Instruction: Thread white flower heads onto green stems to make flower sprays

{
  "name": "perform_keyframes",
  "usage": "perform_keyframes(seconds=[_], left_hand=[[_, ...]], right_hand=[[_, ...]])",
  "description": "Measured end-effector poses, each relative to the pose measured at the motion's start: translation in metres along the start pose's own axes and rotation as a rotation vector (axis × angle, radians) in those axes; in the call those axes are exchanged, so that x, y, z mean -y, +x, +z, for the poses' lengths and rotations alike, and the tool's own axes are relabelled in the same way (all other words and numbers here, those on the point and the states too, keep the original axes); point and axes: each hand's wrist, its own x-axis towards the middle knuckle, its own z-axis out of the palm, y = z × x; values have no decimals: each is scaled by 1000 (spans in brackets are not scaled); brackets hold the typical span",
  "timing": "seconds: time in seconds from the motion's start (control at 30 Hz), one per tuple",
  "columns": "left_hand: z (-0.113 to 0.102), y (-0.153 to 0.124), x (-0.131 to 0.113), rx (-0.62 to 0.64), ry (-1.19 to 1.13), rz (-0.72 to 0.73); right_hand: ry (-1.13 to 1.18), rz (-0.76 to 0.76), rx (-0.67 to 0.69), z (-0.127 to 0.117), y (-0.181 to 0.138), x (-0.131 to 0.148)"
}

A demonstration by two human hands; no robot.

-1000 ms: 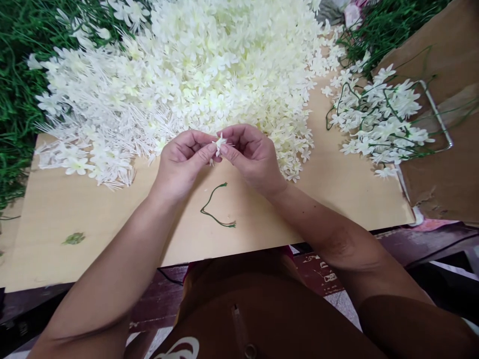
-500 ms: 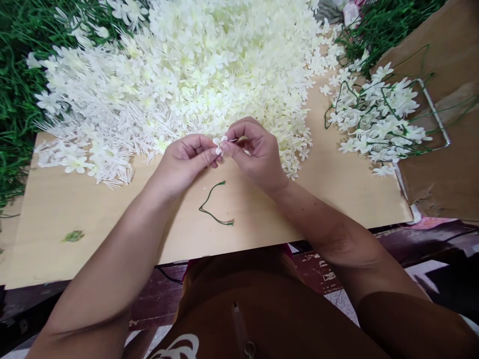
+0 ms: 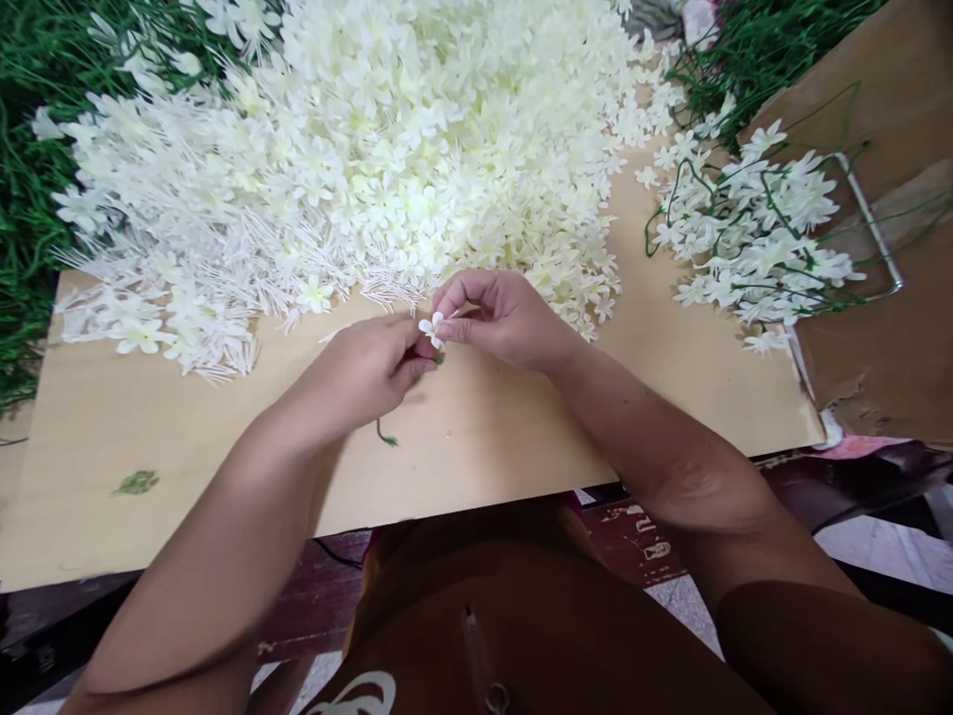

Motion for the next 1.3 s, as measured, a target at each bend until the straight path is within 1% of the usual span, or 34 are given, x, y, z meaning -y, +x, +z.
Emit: perform_keyframes(seconds=[0.07, 0.17, 0.3, 0.4, 0.57, 0.7, 0.8, 0.9, 1.13, 1.2, 1.3], left_hand=[[-1, 1, 2, -70, -184, -75], [-1, 4, 5, -175, -403, -130], [0, 9, 6, -222, -551, -163], [-1, 10, 6, -227, -612, -172], [-1, 11, 8, -207, -616, -185], [-3, 13, 4, -207, -603, -190], [-4, 13, 1, -197, -582, -184], [-3, 12, 0, -189, -532, -212], [0, 12, 1, -252, -504, -252], [1, 13, 1, -273, -506, -265], [1, 14, 0, -299, -534, -276]], right_hand=[[36, 30, -1, -2, 1, -4], [121, 85, -25, -2, 0, -7], [228, 155, -57, 1, 0, -8], [281, 175, -88, 2, 0, -9], [292, 180, -114, 4, 1, -12], [298, 170, -147, 5, 0, -11], [283, 148, -137, 6, 0, -11], [222, 115, -123, 6, 1, -12], [59, 35, -209, 14, 2, -20], [56, 31, -213, 17, 1, -21], [112, 42, -212, 20, 1, -21]])
